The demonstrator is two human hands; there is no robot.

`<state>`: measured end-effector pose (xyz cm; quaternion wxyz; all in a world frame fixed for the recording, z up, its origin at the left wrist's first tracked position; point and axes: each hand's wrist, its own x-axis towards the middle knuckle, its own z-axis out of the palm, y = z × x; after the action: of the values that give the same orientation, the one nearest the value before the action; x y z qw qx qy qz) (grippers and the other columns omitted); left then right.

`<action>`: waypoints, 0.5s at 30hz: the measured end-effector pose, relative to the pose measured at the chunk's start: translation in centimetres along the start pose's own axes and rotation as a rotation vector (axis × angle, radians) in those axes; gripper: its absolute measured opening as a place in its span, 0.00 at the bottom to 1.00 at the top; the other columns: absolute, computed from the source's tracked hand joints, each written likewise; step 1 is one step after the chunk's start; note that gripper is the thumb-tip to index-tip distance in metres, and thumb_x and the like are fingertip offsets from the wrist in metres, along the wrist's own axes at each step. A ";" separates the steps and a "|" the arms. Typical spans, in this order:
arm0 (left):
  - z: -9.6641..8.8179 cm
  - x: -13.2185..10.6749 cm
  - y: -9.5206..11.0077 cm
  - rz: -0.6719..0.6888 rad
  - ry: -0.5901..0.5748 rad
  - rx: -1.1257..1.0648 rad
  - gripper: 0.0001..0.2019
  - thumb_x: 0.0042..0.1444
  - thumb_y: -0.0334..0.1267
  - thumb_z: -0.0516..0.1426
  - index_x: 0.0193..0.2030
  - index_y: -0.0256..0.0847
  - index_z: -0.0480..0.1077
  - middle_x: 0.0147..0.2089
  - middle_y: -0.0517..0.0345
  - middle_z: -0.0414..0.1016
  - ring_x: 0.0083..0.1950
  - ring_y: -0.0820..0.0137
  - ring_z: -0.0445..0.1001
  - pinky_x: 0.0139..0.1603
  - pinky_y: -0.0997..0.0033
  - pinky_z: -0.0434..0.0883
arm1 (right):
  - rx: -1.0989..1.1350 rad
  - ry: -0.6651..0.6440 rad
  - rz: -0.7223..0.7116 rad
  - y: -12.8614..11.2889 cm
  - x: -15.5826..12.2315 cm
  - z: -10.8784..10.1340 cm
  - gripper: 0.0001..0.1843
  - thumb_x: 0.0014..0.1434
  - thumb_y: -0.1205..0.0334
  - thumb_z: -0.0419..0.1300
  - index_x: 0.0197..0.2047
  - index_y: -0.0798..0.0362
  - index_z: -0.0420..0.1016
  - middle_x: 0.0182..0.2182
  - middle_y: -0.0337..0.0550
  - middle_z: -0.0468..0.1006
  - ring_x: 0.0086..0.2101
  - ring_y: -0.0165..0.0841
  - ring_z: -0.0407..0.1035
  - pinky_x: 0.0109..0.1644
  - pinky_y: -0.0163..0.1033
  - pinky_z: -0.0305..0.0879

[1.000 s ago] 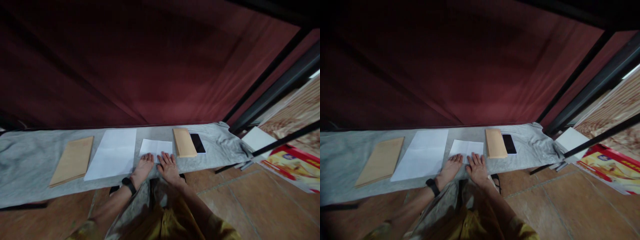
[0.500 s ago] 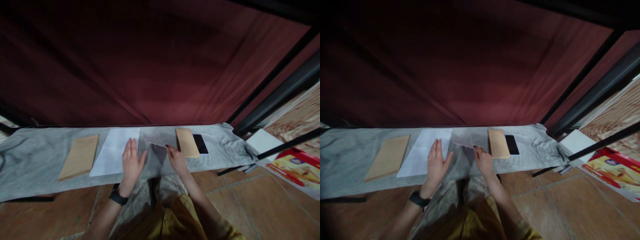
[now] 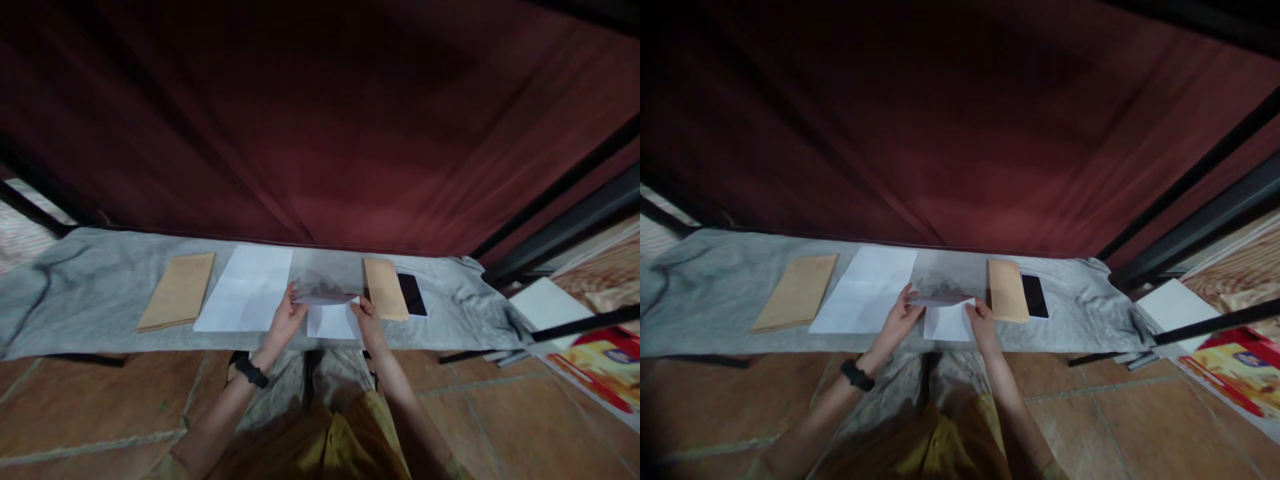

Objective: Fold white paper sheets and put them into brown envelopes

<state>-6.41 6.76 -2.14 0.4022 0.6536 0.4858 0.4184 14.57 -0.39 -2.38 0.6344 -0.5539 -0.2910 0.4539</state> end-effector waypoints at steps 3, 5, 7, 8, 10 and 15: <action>-1.4 0.0 1.2 0.363 0.036 0.455 0.38 0.58 0.25 0.54 0.76 0.39 0.51 0.76 0.38 0.55 0.75 0.52 0.57 0.72 0.43 0.60 | 0.041 0.054 -0.069 0.4 0.2 -0.9 0.13 0.46 0.54 0.66 0.36 0.48 0.79 0.27 0.35 0.80 0.28 0.34 0.72 0.32 0.36 0.67; -2.3 -0.1 2.2 0.573 -0.044 0.690 0.41 0.56 0.20 0.53 0.76 0.42 0.49 0.78 0.40 0.48 0.78 0.51 0.50 0.74 0.42 0.56 | 0.063 0.069 -0.119 0.3 0.4 -1.4 0.12 0.47 0.56 0.65 0.36 0.48 0.78 0.31 0.36 0.82 0.30 0.34 0.73 0.35 0.36 0.68; -2.9 -0.3 2.9 0.733 -0.159 0.838 0.41 0.58 0.21 0.54 0.77 0.45 0.49 0.79 0.42 0.47 0.78 0.53 0.50 0.75 0.44 0.55 | 0.078 0.086 -0.141 -0.2 0.6 -1.8 0.09 0.47 0.57 0.65 0.34 0.49 0.77 0.35 0.38 0.82 0.31 0.33 0.73 0.34 0.35 0.67; -3.0 -0.4 3.2 0.797 -0.222 0.891 0.39 0.59 0.23 0.54 0.77 0.47 0.49 0.79 0.44 0.47 0.78 0.54 0.50 0.75 0.46 0.55 | 0.090 0.098 -0.146 -0.5 0.7 -1.8 0.08 0.47 0.58 0.65 0.33 0.49 0.76 0.36 0.38 0.83 0.30 0.32 0.72 0.34 0.35 0.67; -3.1 -0.7 3.6 0.903 -0.338 0.971 0.37 0.62 0.25 0.53 0.76 0.50 0.50 0.80 0.51 0.47 0.78 0.58 0.50 0.76 0.49 0.53 | 0.138 0.114 -0.167 -0.9 0.9 -1.8 0.07 0.46 0.59 0.65 0.31 0.49 0.74 0.37 0.37 0.82 0.30 0.31 0.72 0.34 0.34 0.66; -2.1 -1.4 3.8 1.011 -0.447 1.067 0.36 0.62 0.23 0.51 0.76 0.51 0.52 0.80 0.61 0.44 0.80 0.62 0.46 0.78 0.51 0.52 | 0.212 0.059 -0.237 -0.3 1.3 -2.0 0.07 0.47 0.58 0.64 0.28 0.47 0.70 0.31 0.34 0.79 0.32 0.32 0.73 0.39 0.38 0.69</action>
<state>-7.48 4.91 1.91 -0.1190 0.9709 0.1711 0.1182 16.94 -0.07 -2.74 0.7466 -0.4590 -0.2860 0.3874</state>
